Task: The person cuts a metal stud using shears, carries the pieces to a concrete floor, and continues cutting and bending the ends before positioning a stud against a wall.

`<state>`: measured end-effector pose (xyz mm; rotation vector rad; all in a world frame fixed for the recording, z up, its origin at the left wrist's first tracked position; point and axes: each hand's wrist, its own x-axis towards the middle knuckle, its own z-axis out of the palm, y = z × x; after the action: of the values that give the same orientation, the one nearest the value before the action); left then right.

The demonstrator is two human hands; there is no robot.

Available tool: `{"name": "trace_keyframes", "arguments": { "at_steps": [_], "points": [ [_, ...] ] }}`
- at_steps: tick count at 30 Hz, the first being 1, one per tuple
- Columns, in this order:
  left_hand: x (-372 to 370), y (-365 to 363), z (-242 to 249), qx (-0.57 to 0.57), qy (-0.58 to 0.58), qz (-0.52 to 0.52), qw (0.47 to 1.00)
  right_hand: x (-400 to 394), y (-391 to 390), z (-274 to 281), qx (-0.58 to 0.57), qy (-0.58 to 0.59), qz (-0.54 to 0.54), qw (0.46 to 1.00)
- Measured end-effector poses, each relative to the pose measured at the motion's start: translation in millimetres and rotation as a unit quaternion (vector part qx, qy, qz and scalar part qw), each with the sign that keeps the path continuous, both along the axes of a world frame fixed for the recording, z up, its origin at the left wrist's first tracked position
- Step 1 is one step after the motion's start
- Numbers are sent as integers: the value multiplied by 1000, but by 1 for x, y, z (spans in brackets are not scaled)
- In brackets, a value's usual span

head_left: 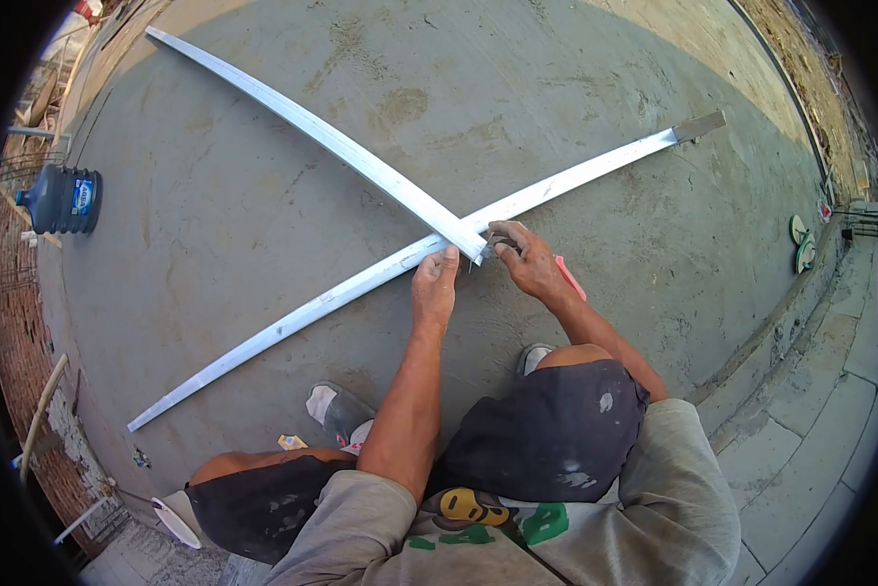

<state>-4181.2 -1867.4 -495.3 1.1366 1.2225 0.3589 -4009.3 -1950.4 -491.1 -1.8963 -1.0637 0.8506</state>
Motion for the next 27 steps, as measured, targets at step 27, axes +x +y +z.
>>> {"name": "trace_keyframes", "arguments": {
  "at_steps": [27],
  "points": [
    [60, 100, 6, 75, 111, 217, 967, 42, -82, 10, -156, -112, -8, 981]
  ]
}}
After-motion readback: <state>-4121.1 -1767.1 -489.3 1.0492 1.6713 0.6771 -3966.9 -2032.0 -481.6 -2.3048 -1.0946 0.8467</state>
